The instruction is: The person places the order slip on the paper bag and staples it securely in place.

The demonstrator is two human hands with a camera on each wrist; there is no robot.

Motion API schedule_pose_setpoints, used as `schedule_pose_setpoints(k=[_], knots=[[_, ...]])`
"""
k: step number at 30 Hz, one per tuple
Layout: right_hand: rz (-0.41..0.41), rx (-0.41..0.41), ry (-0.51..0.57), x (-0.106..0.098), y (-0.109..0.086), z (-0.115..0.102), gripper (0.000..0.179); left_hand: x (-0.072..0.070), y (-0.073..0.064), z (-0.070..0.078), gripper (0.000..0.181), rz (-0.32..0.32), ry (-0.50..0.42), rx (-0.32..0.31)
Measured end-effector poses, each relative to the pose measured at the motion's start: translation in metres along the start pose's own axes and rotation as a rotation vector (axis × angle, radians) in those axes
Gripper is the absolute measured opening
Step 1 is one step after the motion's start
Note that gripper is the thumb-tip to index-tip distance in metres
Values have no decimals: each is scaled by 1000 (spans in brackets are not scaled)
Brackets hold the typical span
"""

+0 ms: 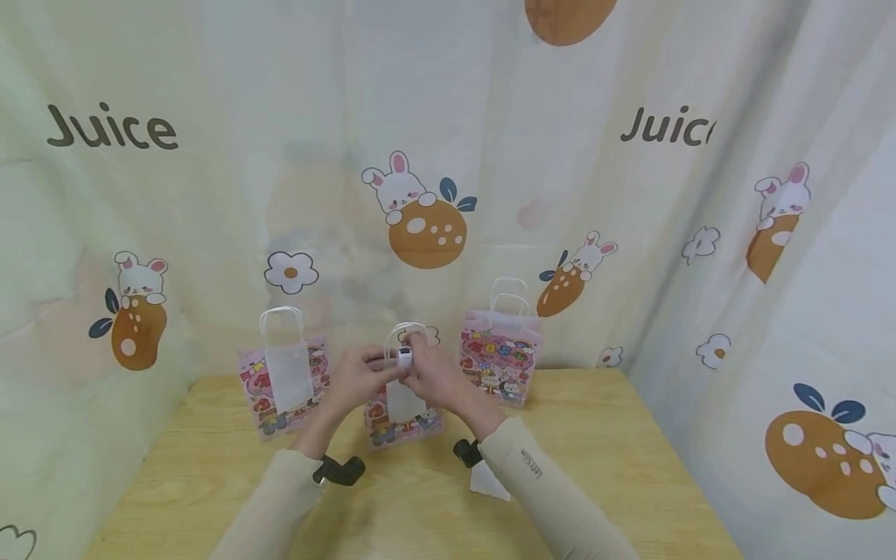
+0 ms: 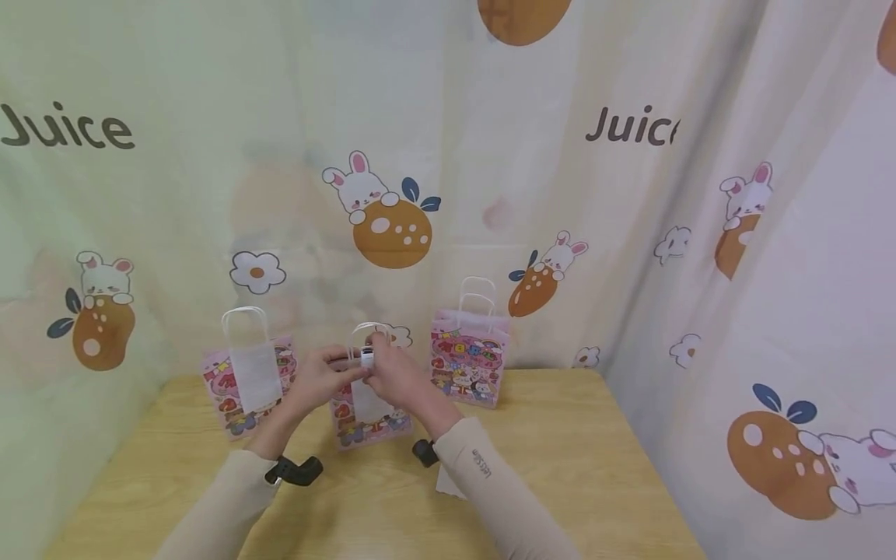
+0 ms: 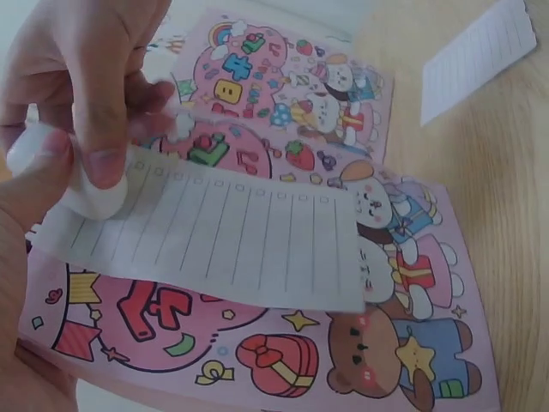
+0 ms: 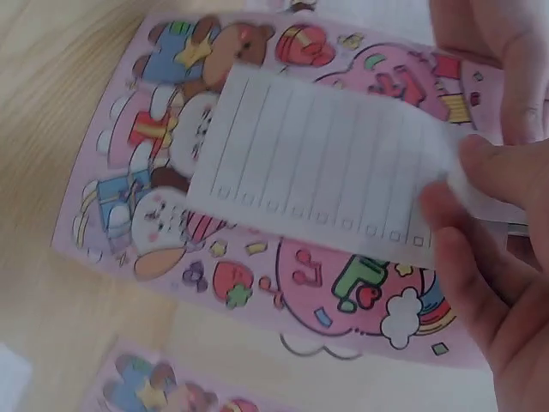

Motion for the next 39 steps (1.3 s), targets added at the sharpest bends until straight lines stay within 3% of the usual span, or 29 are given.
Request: schedule_pose_setpoints(k=[2,4,7,8,9,11,14,17,21,24,30,34,39], knots=[[49,-49,-17,-15,-11,-6,65,0,0,0,23,2,8,12],[159,-92,-2,-39,-25,-10,53,-1,0,0,22,8,6,19],[291,-54,82,-71,-38,2,31,0,0,-1,20,-1,-23,32],[287,-35,123,-75,-37,10,29,1,-1,-1,20,-3,-34,33],[256,8,150,-74,-34,19,31,1,-1,-2,21,-4,-38,29],[117,73,185,-60,-19,35,43,0,1,-1,21,0,-44,23],[-102,76,275,-31,3,44,50,-1,2,-1,22,6,-47,30],[-210,50,288,-7,18,43,38,1,1,-1,22,-24,-50,53],[-204,15,191,5,23,38,23,3,-1,-2,20,-51,-53,77],[-178,-26,140,10,21,30,28,2,-4,1,19,-49,-37,107],[-146,-132,106,16,19,23,45,1,-6,2,21,-74,49,34],[-80,-188,103,11,22,20,36,0,-1,3,30,-50,90,3],[17,-245,55,13,17,16,28,4,0,4,27,-64,58,16]])
Point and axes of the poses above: each hand's wrist, its own y-axis towards the middle knuckle, its own x-axis out of the palm, z = x × y, the point moved 7 cm from there along y, towards the middle knuckle, and after that the axes turned 14 degrees about x, right-handed, at the moved point
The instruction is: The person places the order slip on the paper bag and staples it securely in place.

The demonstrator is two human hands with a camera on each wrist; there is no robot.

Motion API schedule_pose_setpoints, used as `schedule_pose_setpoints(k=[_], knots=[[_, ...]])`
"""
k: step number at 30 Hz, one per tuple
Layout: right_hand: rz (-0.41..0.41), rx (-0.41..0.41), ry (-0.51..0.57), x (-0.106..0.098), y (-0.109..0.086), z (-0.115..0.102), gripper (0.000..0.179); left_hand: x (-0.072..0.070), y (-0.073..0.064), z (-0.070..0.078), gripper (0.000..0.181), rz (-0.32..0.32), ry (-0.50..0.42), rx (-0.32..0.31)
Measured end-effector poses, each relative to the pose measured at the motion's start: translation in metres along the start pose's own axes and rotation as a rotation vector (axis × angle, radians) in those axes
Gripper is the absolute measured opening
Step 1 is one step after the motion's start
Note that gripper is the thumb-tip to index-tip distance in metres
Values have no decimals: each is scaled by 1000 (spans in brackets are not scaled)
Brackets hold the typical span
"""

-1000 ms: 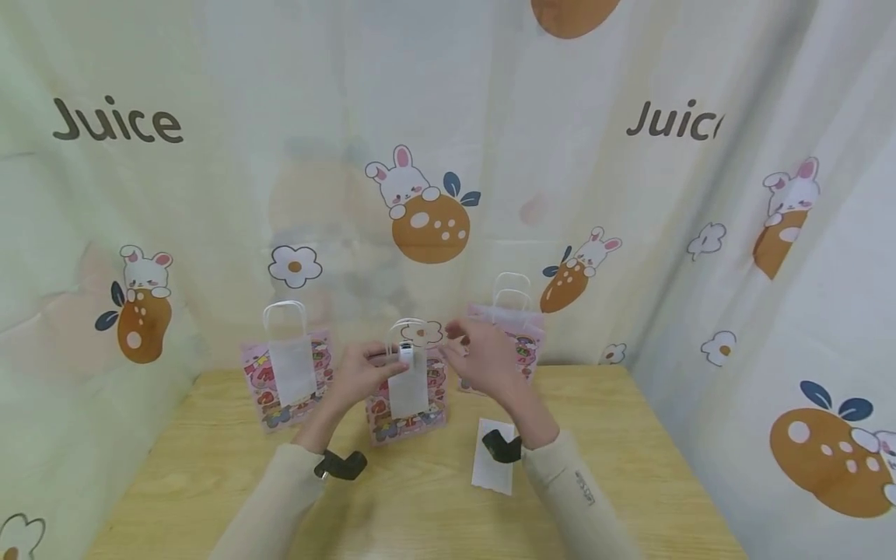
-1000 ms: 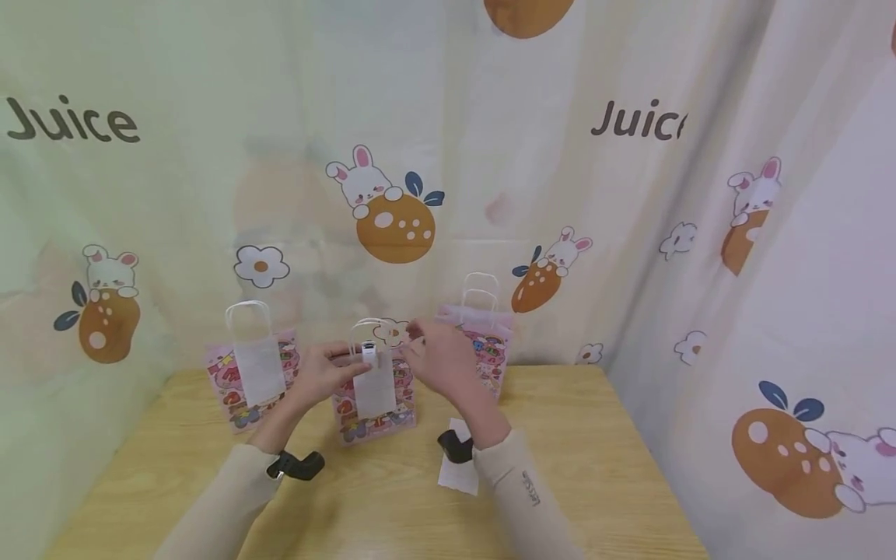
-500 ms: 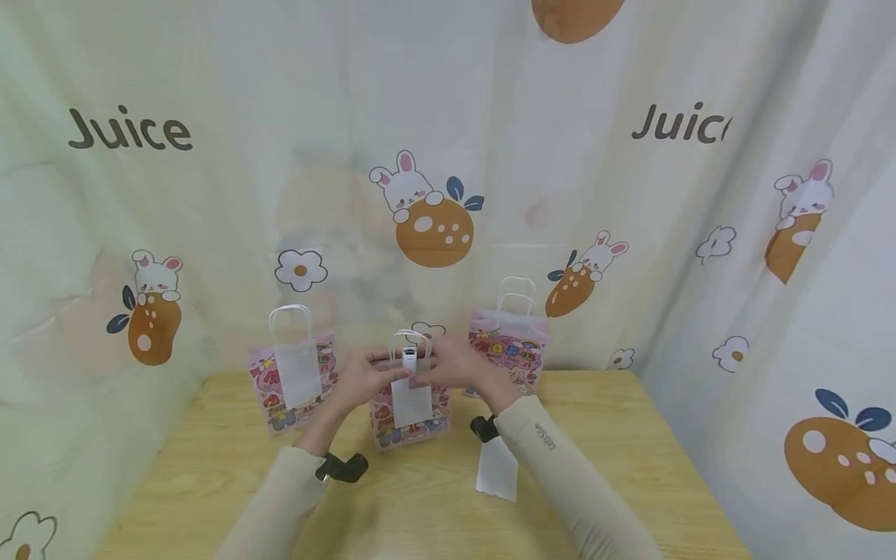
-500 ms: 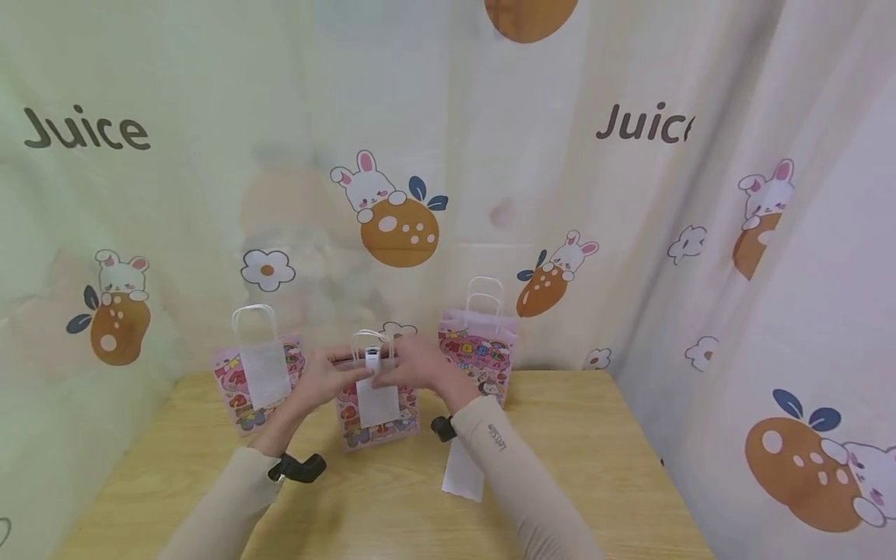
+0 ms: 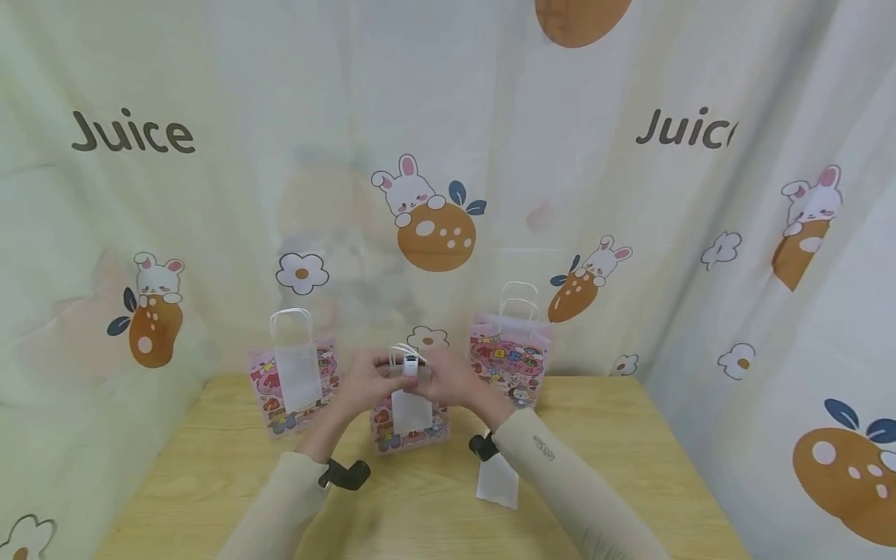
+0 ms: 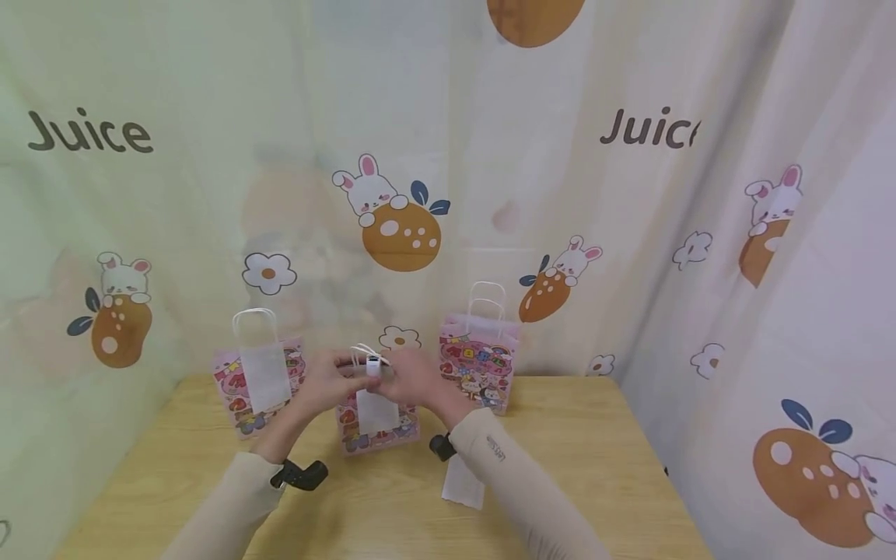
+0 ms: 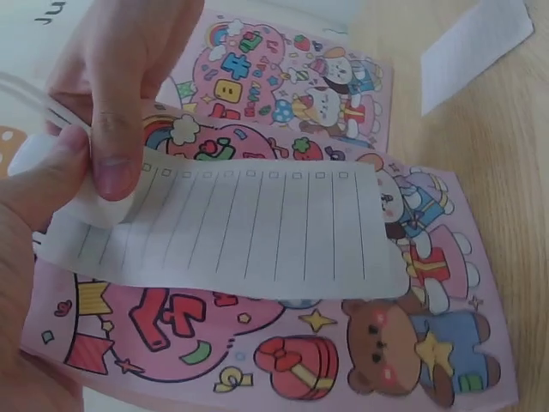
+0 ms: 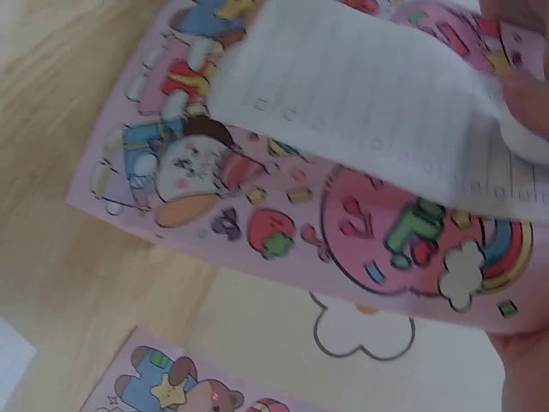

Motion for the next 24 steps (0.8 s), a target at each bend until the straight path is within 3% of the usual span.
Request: schedule_pose_setpoints(k=[4,7,13,19,24], knots=[[111,2,-25,2,-7,-3,33,3,-4,0,22,25,-11,15],[129,61,-3,6,-12,0,30,7,-8,-1,20,34,-11,33],[60,171,-4,13,-18,6,33,13,-13,-5,19,39,-72,34],[-52,190,7,5,-14,11,50,11,-6,-4,25,-7,-95,-14],[-53,167,14,-9,-16,13,56,11,4,3,32,-54,-120,-2]])
Point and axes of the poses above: each hand's wrist, its own y-axis towards the middle knuckle, its own x-axis out of the palm, z = x × y, the point moved 7 cm from there along y, towards the middle knuckle, and after that the axes turned 14 degrees about x, right-handed, at the moved point
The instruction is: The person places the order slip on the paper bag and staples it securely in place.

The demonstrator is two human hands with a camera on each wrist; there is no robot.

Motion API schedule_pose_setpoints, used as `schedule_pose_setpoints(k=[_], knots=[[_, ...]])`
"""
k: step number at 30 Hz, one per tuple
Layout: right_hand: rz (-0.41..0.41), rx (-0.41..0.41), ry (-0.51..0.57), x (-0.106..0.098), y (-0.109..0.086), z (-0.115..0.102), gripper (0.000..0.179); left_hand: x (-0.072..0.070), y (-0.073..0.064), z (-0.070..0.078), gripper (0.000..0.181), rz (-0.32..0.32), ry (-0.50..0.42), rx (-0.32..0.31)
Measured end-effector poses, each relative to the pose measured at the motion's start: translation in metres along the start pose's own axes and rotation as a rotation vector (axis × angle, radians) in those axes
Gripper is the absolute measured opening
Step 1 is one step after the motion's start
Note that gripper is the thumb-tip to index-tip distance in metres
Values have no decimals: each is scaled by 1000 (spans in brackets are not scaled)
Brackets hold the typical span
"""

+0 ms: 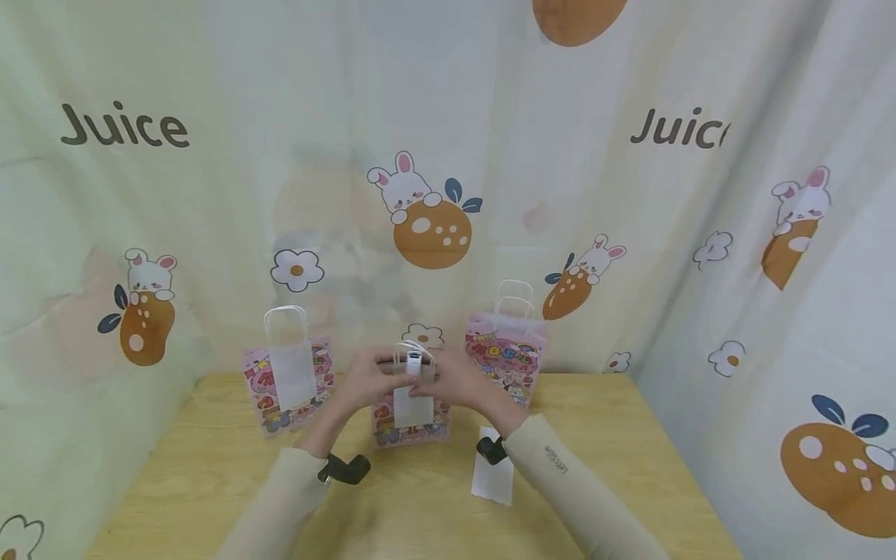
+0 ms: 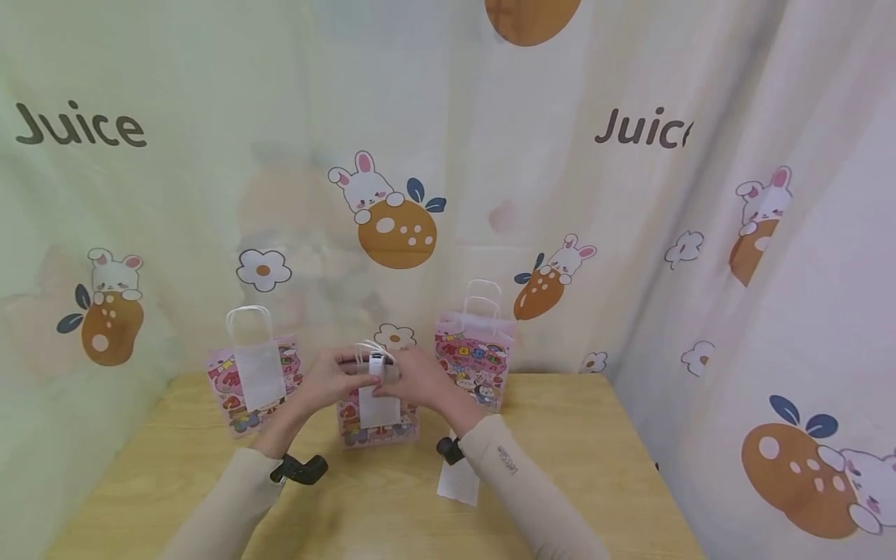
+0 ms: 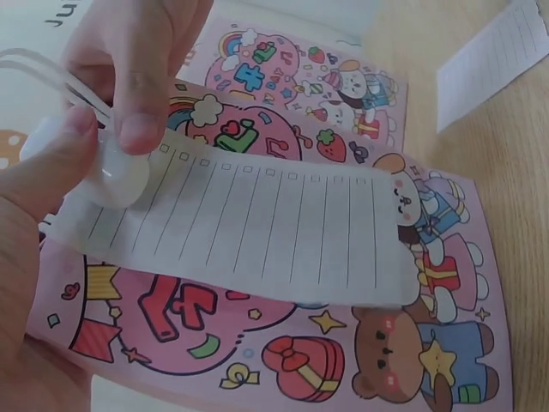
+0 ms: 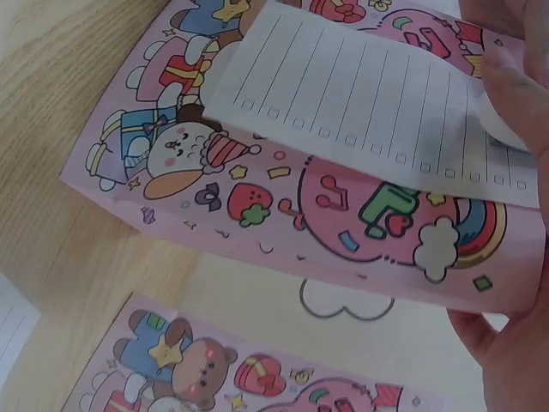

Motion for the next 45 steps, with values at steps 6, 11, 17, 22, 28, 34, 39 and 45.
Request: schedule_pose_setpoints(k=[6,11,17,22,28,34,39,45], knots=[[73,23,-6,-16,-10,5,39,-3,4,1,31,10,-6,11],[334,-76,-51,-40,-35,1,35,-2,1,-3,32,33,-15,-24],[528,-259,-30,-51,-59,-18,14,1,-3,-4,35,39,-57,-40],[438,-186,-15,-50,-47,-30,18,0,-2,2,33,34,-50,18],[371,-32,-9,-43,-33,-29,31,1,-2,6,31,34,-53,65],[326,57,123,-34,-30,-26,29,3,-2,6,32,22,-82,117],[282,155,278,-33,-29,-21,21,1,-2,5,34,17,2,122],[246,241,409,-34,-30,-16,16,-4,-2,6,32,11,112,121]])
Point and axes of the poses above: each hand's wrist, its own y-axis towards the middle knuckle, its own x-axis out of the palm, z = x × y, the point moved 7 cm from there along y, towards the middle knuckle, and after that the axes turned 14 degrees about x, right-handed, at the moved point
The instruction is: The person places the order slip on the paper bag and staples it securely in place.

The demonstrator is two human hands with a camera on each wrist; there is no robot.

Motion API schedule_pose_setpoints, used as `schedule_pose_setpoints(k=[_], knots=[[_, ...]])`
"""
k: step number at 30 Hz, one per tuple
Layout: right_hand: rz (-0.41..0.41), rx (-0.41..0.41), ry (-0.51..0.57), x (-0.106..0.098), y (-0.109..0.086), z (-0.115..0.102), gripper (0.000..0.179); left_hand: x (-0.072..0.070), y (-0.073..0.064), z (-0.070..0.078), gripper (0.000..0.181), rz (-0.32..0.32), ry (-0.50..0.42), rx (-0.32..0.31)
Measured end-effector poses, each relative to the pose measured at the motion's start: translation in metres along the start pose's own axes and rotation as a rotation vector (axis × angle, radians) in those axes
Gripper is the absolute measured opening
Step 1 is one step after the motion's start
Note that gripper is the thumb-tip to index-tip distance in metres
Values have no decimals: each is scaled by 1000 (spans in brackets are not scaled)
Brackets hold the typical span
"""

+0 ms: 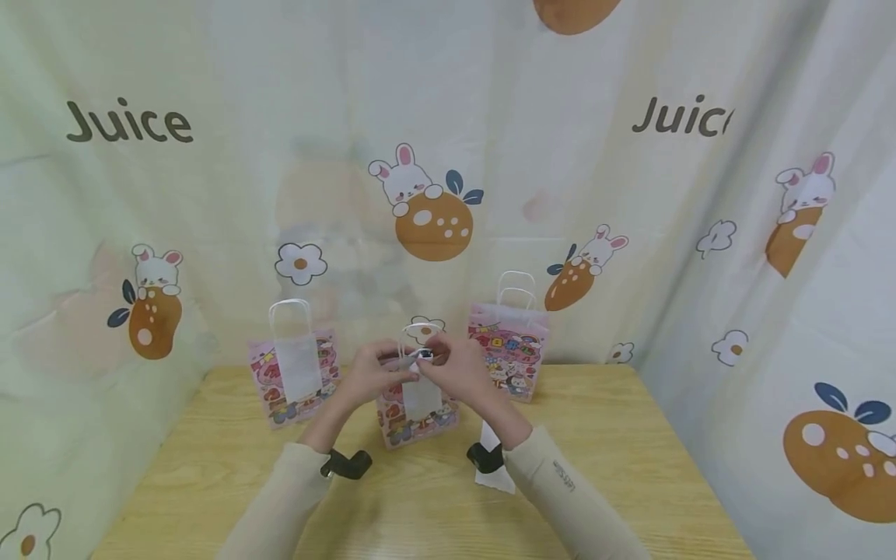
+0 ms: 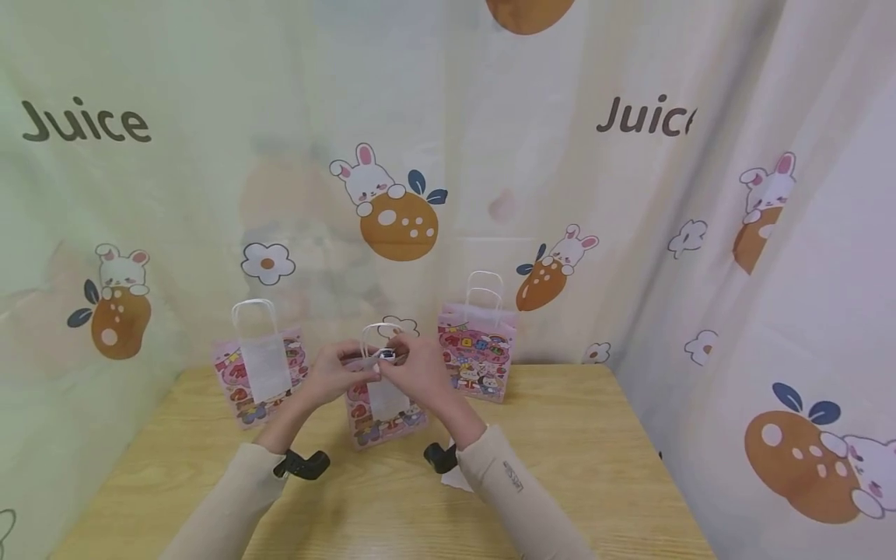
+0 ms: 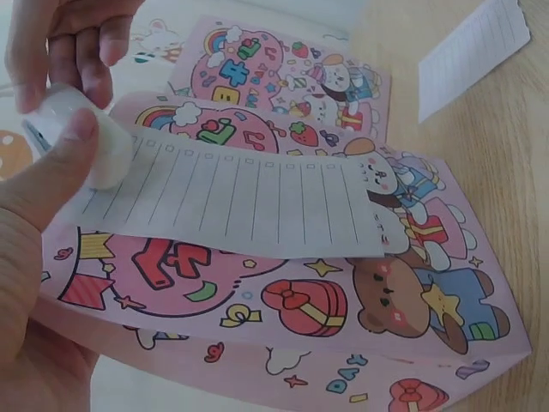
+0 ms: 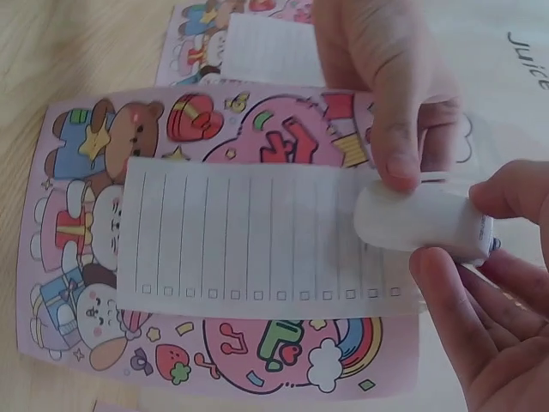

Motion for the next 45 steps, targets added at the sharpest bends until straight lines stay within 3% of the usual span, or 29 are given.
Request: schedule_pose_setpoints(k=[5,9,12,18,22,27,33,37,41,45], knots=[[10,54,110,-9,-2,2,16,-3,3,1,37,8,-9,-18],[7,149,221,-16,-8,15,17,-3,2,-4,35,-4,7,-83],[-34,218,357,-18,-14,25,19,-4,3,-7,23,-29,44,-113],[-135,272,695,-12,-23,39,18,-12,17,-3,6,-73,147,-78],[-214,281,802,-6,-30,45,19,-15,24,-5,8,-130,170,-117],[-268,243,719,0,-40,53,30,-16,25,-11,9,-174,198,-152],[-166,144,507,-17,-52,54,26,-25,31,-21,13,-171,191,-117],[-123,154,442,-29,-64,57,17,-36,33,-33,11,-159,226,-132],[-11,233,396,-34,-72,97,13,-41,37,-42,11,-154,263,-167],[79,268,375,-42,-74,141,23,-44,48,-44,13,-150,266,-170]])
Point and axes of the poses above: each hand's wrist, its own y-axis towards the middle knuckle, its own x-axis out of the palm, z = x × y, the point moved 7 cm from there along y, towards the middle knuckle, and after that the axes turned 14 degrees about x, right-handed, at the moved point
